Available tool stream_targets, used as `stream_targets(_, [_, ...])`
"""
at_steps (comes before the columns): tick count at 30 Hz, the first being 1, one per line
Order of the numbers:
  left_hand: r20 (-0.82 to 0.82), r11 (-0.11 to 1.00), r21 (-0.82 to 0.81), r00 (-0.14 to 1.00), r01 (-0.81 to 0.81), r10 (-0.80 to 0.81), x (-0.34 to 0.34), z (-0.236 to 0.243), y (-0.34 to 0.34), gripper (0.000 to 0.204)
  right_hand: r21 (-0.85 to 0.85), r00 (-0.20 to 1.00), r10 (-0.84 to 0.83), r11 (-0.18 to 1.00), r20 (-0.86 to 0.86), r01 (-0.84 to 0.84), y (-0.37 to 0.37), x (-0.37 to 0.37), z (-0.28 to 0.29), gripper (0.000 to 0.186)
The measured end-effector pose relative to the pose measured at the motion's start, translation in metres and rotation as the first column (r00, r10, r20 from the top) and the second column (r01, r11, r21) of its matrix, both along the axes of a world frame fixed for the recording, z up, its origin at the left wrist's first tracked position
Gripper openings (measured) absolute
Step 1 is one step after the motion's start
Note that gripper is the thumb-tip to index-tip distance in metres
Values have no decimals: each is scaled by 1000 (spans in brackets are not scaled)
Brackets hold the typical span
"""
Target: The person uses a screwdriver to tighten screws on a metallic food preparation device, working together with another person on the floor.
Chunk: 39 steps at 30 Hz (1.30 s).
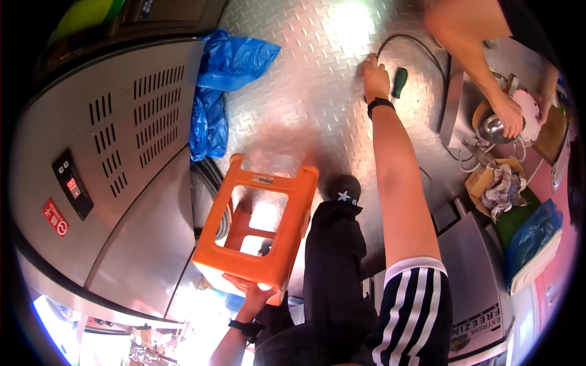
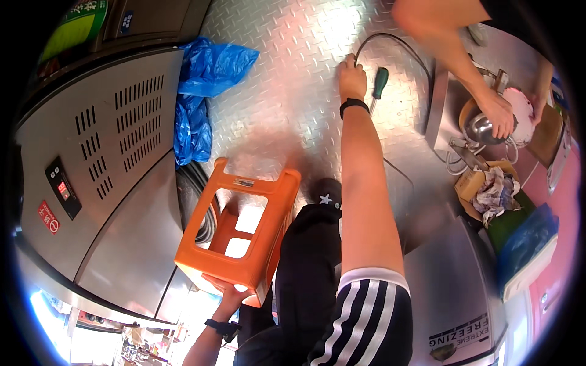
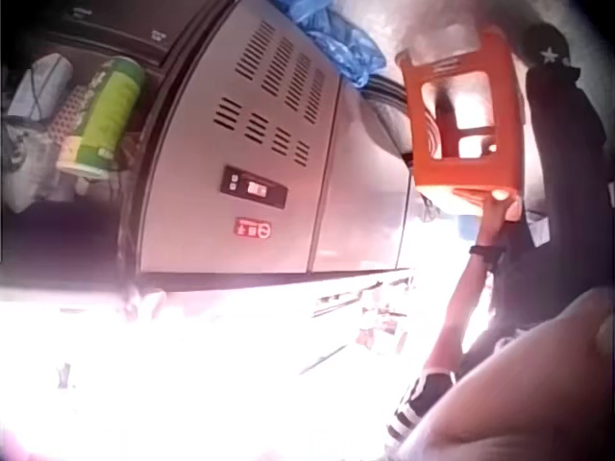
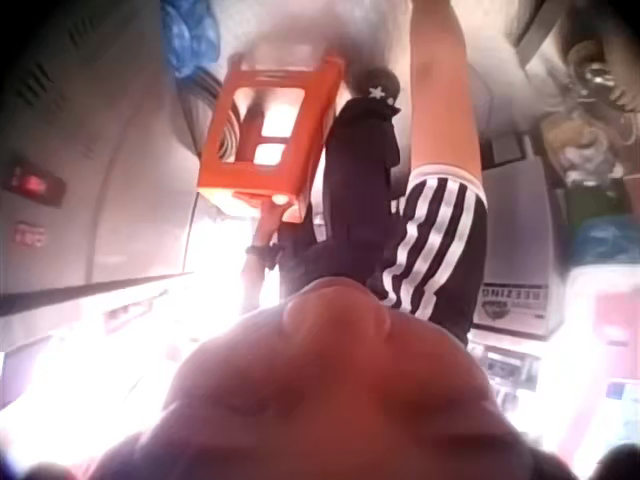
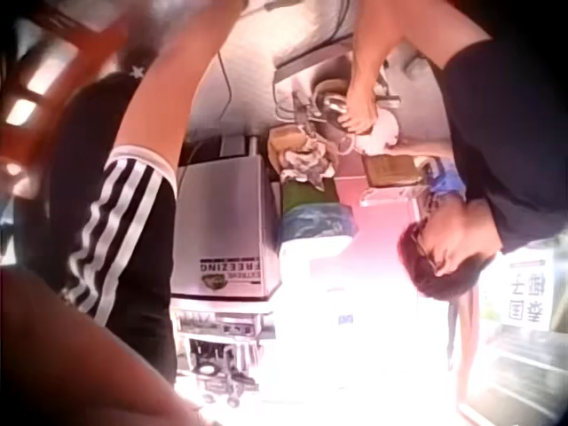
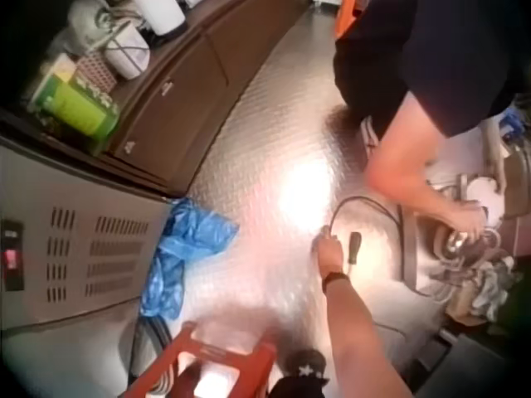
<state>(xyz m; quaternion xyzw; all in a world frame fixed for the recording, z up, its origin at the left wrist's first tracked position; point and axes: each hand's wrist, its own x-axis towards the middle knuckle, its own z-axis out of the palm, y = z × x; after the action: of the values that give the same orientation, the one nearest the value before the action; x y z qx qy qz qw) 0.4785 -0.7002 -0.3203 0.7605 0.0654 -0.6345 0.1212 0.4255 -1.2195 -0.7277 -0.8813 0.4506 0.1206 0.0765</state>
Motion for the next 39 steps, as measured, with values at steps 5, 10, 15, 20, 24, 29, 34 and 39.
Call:
stream_targets(5, [50,1000,4,999,4,-4,-2,4,0,66,-107,990,137,985,34,-133,5,0,-9,15])
stream_targets(10, [65,999,-9,997,32,-31,1,5,-11,67,-178,976,205,960,-79,-216,0,-5,9,14])
stream_targets(15, [8,999,-40,1000,11,-11,-3,-3,-27,51,805,401,-776,577,487,139,23,-10,66,8])
stream_targets(20, [97,993,-77,992,89,-81,-8,-24,39,60,917,238,-893,333,382,-222,78,-1,285,12])
stream_targets(24, [155,983,-86,977,163,-149,-14,-45,28,79,864,102,-909,343,404,-369,121,-46,438,17])
stream_targets(29, [154,952,13,940,306,-305,4,-17,-24,90,738,-94,-853,494,513,-460,188,-77,578,22])
stream_targets(34, [45,866,-252,899,432,-436,47,41,-23,96,856,-246,-831,517,499,-11,295,-110,704,18])
stream_targets(39, [256,524,-649,807,551,-533,85,134,34,68,719,-582,-701,643,412,-265,458,-166,825,20])
